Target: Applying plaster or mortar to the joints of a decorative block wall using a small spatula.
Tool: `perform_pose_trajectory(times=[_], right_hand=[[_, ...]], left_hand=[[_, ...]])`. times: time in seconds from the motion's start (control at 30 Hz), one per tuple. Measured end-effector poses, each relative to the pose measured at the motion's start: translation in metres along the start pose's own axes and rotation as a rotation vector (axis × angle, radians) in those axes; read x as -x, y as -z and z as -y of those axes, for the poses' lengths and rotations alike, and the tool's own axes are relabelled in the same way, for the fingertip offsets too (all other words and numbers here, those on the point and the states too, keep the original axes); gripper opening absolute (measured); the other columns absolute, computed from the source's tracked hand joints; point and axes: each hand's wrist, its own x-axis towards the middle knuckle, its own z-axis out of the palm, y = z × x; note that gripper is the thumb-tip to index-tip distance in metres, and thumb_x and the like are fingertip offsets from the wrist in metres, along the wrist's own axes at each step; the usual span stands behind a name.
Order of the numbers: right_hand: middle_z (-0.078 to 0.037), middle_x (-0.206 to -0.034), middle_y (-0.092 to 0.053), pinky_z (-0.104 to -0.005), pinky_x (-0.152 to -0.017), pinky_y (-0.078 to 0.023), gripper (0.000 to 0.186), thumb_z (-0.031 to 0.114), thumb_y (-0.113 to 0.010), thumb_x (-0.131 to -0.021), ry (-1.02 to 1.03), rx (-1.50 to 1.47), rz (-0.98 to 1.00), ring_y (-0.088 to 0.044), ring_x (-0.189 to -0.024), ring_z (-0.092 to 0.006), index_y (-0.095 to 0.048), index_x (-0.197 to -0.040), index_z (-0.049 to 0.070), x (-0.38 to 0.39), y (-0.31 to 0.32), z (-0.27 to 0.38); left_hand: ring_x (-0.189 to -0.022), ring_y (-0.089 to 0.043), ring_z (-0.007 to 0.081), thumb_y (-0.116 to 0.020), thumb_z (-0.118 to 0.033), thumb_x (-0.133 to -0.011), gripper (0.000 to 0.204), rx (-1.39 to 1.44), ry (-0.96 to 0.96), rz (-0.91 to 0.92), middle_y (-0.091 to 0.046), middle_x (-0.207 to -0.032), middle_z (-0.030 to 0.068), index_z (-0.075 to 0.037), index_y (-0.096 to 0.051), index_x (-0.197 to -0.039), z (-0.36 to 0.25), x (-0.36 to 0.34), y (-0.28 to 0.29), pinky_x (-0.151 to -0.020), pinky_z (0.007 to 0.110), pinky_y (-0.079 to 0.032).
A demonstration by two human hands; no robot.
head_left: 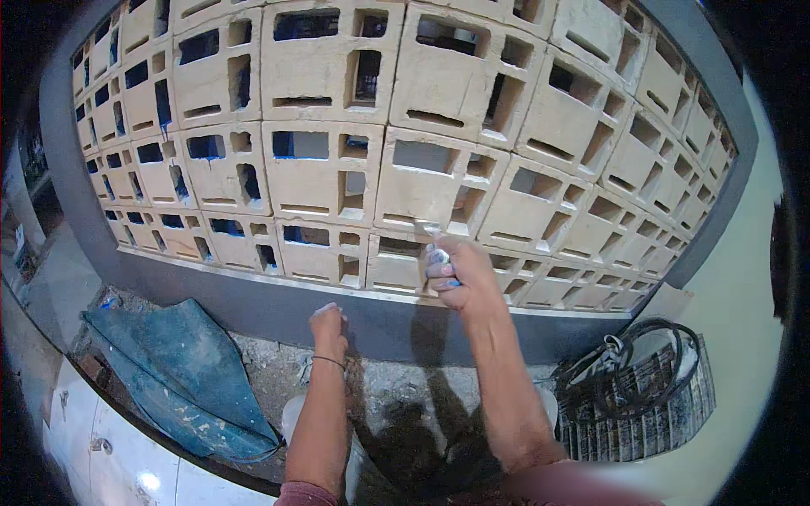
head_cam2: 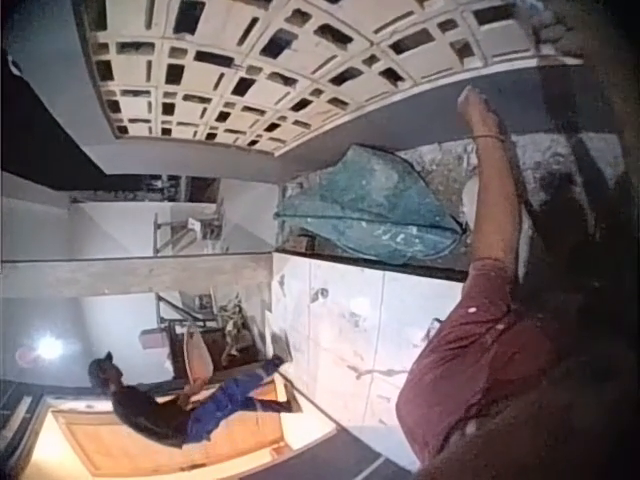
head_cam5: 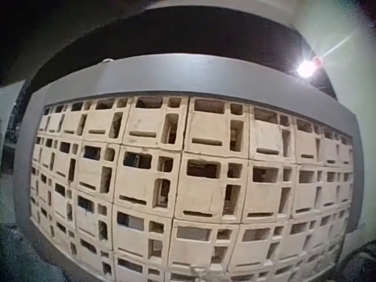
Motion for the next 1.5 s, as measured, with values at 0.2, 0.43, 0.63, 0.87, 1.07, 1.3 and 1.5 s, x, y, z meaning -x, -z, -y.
perform_pose_trajectory(times=[0.2,0.43,0.63,0.87,1.07,1.3,1.5], right_hand=[[-0.002,-0.067,-0.050,-0.0213,-0.034,-0.027,0.018,0.022,-0.059,-0.098,0.127,0.276,-0.033,-0.040,-0.043,-0.0077,-0.054,-0.092,0.006,0.014,0.024,-0.020],[-0.001,-0.065,-0.050,-0.0223,-0.034,-0.027,0.019,0.024,-0.058,-0.098,-0.152,-0.100,0.088,-0.040,-0.042,-0.0069,-0.054,-0.094,0.006,0.011,0.026,0.026],[-0.002,-0.063,-0.048,-0.0243,-0.034,-0.026,0.018,0.021,-0.050,-0.098,0.034,0.036,-0.067,-0.041,-0.043,-0.0086,-0.045,-0.085,0.010,-0.004,-0.074,-0.040],[-0.003,-0.063,-0.048,-0.0255,-0.034,-0.025,0.019,0.022,-0.052,-0.098,0.104,0.078,0.092,-0.040,-0.042,-0.0112,-0.050,-0.086,0.008,-0.001,0.014,-0.026],[-0.004,-0.065,-0.050,-0.0246,-0.036,-0.030,0.019,0.023,-0.058,-0.098,0.086,-0.143,0.016,-0.042,-0.045,-0.0122,-0.054,-0.089,0.008,-0.018,-0.005,-0.064],[-0.006,-0.070,-0.057,-0.0298,-0.043,-0.041,0.016,0.019,-0.060,-0.096,0.114,0.343,-0.197,-0.052,-0.050,-0.0157,-0.059,-0.085,0.008,0.062,0.078,-0.144],[-0.019,-0.086,-0.068,-0.0471,-0.069,-0.053,0.028,0.029,-0.065,-0.090,0.467,1.535,0.114,-0.065,-0.074,-0.0366,-0.066,-0.094,0.001,0.088,0.208,-0.174]], left_hand=[[-0.062,-0.055,0.0154,-0.058,-0.002,-0.083,0.010,-0.024,-0.021,0.014,-0.060,-0.073,0.0032,-0.003,-0.068,-0.087,0.002,0.007,-0.023,-0.053,0.032,-0.040],[-0.069,-0.059,0.0169,-0.057,-0.005,-0.093,0.013,0.018,0.007,0.033,-0.064,-0.083,0.0068,0.000,-0.069,-0.094,0.018,0.016,-0.029,-0.058,0.031,-0.047],[-0.061,-0.057,0.0143,-0.062,-0.002,-0.086,0.022,0.100,0.045,-0.021,-0.064,-0.080,0.0057,0.004,-0.067,-0.107,0.009,0.013,-0.024,-0.052,0.027,-0.044],[-0.061,-0.057,0.0141,-0.061,-0.003,-0.087,0.026,0.138,0.111,0.045,-0.064,-0.081,0.0062,0.005,-0.066,-0.111,0.000,0.033,-0.030,-0.053,0.026,-0.045],[-0.063,-0.057,0.0149,-0.060,-0.001,-0.085,0.024,0.046,-0.028,0.042,-0.063,-0.079,0.0053,0.003,-0.066,-0.107,0.012,0.021,-0.020,-0.055,0.028,-0.044],[-0.070,-0.063,0.0200,-0.058,-0.003,-0.087,0.020,0.043,-0.023,0.047,-0.063,-0.085,0.0083,0.003,-0.062,-0.106,0.009,0.037,-0.012,-0.058,0.031,-0.049],[-0.103,-0.066,0.0313,-0.056,-0.014,-0.092,0.053,-0.120,-0.056,0.083,-0.059,-0.112,0.0227,0.011,-0.037,-0.135,0.025,0.068,-0.029,-0.082,0.041,-0.053]])
